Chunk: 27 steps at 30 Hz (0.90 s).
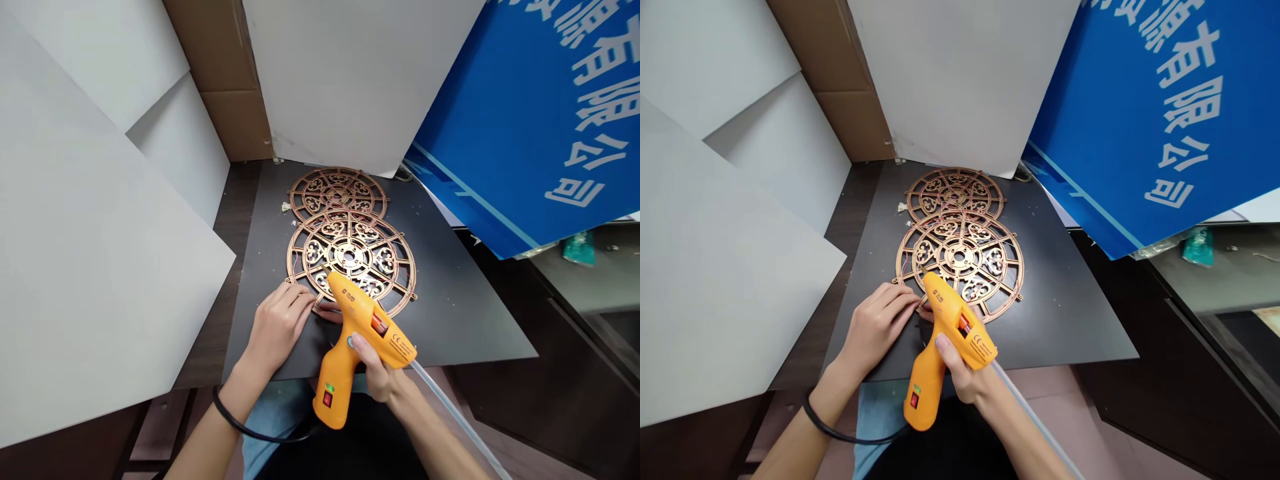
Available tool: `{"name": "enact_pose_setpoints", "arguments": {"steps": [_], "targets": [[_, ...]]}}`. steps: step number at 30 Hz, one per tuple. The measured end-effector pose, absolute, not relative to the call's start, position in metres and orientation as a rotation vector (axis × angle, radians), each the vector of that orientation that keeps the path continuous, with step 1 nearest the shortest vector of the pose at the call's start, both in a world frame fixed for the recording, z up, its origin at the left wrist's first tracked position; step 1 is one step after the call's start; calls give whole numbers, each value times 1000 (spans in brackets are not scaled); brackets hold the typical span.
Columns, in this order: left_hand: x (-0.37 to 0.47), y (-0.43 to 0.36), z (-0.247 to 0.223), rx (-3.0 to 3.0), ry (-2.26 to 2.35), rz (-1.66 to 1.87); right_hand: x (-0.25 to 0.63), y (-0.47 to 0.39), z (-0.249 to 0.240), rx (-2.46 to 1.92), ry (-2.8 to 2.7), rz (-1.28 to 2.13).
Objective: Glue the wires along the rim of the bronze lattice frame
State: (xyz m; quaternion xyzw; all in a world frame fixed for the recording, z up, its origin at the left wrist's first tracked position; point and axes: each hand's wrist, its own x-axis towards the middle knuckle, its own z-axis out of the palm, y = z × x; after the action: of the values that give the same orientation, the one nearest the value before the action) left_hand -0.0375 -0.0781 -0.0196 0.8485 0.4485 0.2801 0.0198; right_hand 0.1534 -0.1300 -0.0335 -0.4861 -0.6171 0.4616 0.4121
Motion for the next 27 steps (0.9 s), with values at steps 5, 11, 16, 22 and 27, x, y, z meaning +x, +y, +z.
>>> {"name": "enact_pose_setpoints", "arguments": {"steps": [5, 11, 16, 22, 27], "targets": [[-36, -79, -19, 2632, 1441, 860, 141, -135, -41, -1263, -1393, 1214], [-34, -79, -20, 2648, 1441, 845, 137, -137, -45, -1249, -1315, 1160], [-34, -80, -22, 2648, 1447, 846, 135, -138, -45, -1223, -1279, 1144], [-34, -80, -23, 2633, 1458, 864, 132, -138, -46, -1261, -1254, 1098], [-34, -79, -23, 2641, 1452, 867, 130, -138, -45, -1231, -1239, 1065]]}}
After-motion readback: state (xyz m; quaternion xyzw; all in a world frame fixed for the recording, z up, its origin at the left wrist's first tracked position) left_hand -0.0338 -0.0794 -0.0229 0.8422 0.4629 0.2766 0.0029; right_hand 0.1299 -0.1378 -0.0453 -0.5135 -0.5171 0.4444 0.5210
